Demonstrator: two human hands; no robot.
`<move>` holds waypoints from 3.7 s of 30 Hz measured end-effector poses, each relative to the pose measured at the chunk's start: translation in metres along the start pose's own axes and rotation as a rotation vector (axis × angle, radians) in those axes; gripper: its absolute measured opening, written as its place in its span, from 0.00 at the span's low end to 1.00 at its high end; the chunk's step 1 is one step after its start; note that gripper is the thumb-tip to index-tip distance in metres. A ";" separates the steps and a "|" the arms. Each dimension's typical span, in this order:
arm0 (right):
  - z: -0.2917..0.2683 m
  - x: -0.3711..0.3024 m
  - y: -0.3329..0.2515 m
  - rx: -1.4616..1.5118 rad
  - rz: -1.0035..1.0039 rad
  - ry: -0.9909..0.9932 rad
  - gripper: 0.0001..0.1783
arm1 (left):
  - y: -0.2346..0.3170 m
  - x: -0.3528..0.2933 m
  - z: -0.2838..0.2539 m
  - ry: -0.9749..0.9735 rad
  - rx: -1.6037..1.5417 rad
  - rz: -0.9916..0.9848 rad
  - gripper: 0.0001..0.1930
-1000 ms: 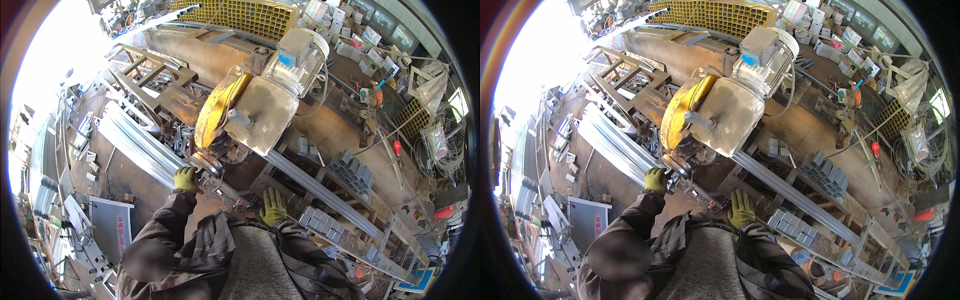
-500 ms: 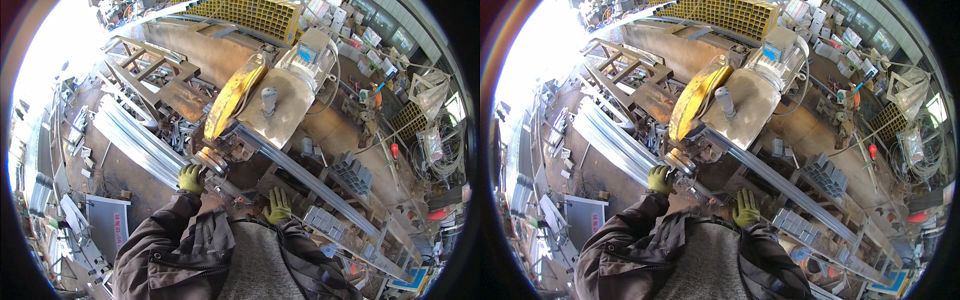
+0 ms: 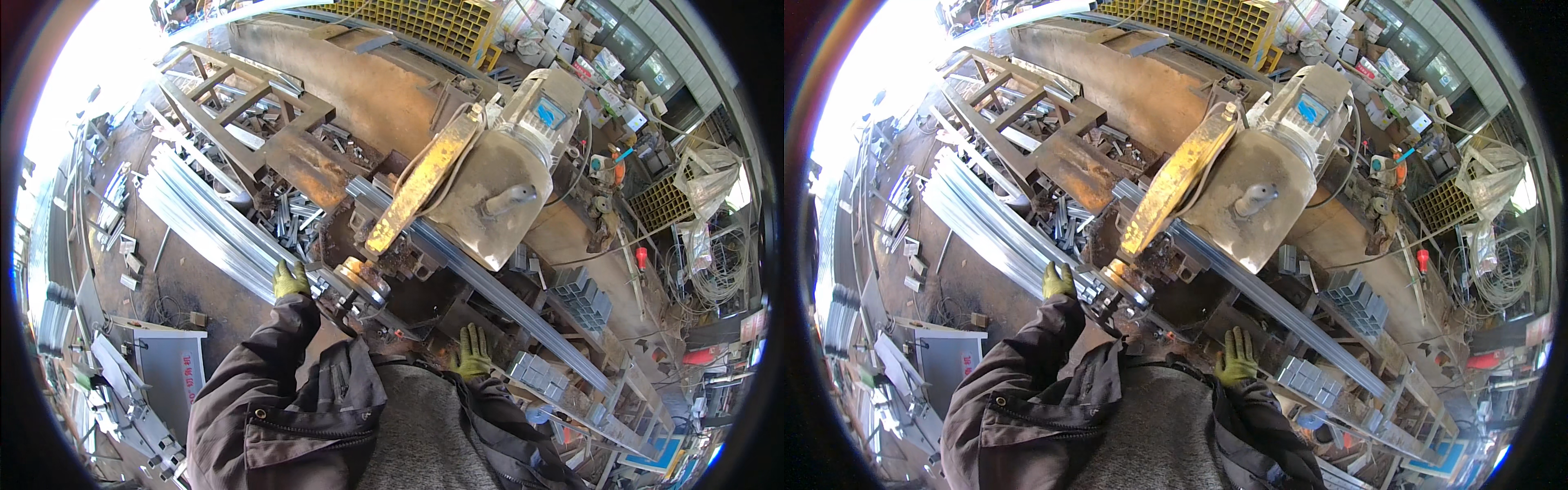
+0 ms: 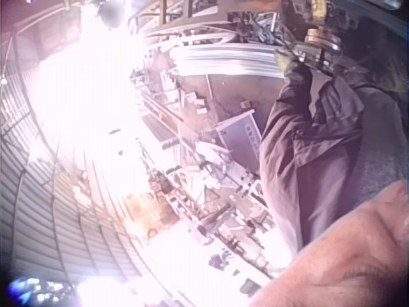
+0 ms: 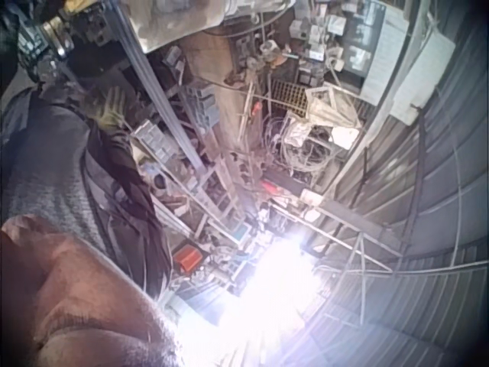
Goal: The person repeatedly picks up long metal profiles, places them on a chop saw, and cuts them to length. After each cut, the person stacks the cut pieces on a nearby workbench. The process is repeated multiple times throughout the clip.
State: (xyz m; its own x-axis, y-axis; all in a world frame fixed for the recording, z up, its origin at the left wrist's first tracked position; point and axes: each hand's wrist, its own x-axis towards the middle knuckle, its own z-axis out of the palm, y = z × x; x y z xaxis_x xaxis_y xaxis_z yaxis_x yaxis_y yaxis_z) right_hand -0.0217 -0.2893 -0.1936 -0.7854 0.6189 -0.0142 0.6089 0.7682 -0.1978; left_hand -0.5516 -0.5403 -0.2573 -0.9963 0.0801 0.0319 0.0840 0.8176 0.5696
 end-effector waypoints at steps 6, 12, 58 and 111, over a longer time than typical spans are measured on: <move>-0.003 0.005 -0.007 -0.056 -0.064 0.075 0.48 | 0.092 0.105 0.022 0.094 -0.160 0.710 0.42; -0.003 0.010 -0.025 -0.031 0.031 0.106 0.50 | 0.234 0.216 0.048 -0.444 0.390 1.135 0.61; -0.003 0.006 -0.023 0.078 0.236 0.134 0.50 | 0.125 -0.058 -0.159 -0.303 -0.675 1.065 0.08; 0.154 -0.391 0.207 0.770 1.273 -0.363 0.36 | 0.449 -0.346 0.190 -0.621 0.501 1.648 0.45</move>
State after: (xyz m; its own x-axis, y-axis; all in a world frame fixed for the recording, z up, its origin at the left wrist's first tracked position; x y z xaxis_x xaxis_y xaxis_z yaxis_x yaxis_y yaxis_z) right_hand 0.3943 -0.3974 -0.3795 0.1435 0.6202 -0.7712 0.7643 -0.5645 -0.3118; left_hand -0.1659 -0.0925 -0.1689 0.2379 0.9662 -0.0994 0.9711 -0.2388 0.0023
